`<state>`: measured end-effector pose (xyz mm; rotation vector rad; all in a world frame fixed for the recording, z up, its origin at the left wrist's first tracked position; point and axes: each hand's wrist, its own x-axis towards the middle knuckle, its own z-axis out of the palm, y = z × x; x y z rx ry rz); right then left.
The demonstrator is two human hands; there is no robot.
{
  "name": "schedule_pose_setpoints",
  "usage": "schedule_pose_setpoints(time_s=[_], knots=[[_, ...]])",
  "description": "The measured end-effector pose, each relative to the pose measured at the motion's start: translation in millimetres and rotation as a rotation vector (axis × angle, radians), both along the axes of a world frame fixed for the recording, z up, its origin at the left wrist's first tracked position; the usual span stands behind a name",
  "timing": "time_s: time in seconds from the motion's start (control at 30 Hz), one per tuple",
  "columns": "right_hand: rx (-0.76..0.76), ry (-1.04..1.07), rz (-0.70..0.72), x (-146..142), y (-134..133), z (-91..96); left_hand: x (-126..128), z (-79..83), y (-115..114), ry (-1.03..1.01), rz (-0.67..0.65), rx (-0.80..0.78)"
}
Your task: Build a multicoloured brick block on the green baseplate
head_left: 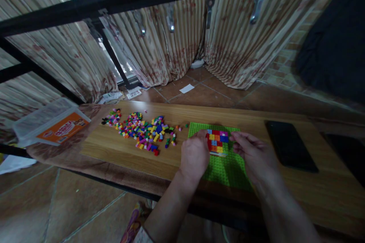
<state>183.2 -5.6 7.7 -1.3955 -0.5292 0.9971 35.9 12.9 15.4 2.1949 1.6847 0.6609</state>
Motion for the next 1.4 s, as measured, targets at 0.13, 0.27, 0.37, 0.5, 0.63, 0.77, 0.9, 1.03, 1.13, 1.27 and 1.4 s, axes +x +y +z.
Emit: schedule_pose_setpoints(time_s=[0.13, 0.27, 0.37, 0.5, 0.63, 0.77, 0.9, 1.03, 1.13, 1.27, 1.4], knots=[[0.005, 0.001, 0.003, 0.0, 0.0, 0.8, -0.2, -0.6, -0.3, -0.087, -0.01, 0.006], [0.002, 0.002, -0.009, 1.1, 0.8, 0.6, -1.7, 0.4, -1.1, -0.235, -0.016, -0.018], [0.006, 0.008, -0.005, 2.4, 1.0, 0.0, -3.1, -2.5, 1.6, -0.382, 0.03, -0.048], [0.011, 0.015, -0.009, 3.5, 0.5, -0.4, -3.2, -19.5, 12.4, -0.627, 0.102, -0.094], [0.021, 0.014, -0.008, 3.0, -0.2, 0.0, 1.7, -39.7, 23.3, -0.888, 0.112, -0.254], [0.013, 0.006, -0.009, 2.0, -0.1, 0.2, 8.4, -45.2, 26.7, -1.051, 0.115, -0.349], [0.006, 0.003, -0.016, 2.2, 1.1, -1.4, 10.8, -41.5, 26.3, -1.089, 0.124, -0.376], [-0.018, -0.003, 0.002, 2.4, 2.6, -4.3, 10.4, -38.4, 26.5, -1.083, 0.126, -0.361], [-0.034, -0.006, 0.04, 1.2, 3.1, -6.9, 10.2, -36.5, 26.8, -1.054, 0.133, -0.331], [-0.009, -0.006, 0.053, -1.2, 3.7, -10.9, 9.1, -32.9, 27.2, -0.987, 0.138, -0.287], [0.004, -0.055, 0.054, -2.7, 5.0, -13.6, 7.5, -34.3, 28.4, -0.961, 0.12, -0.287]])
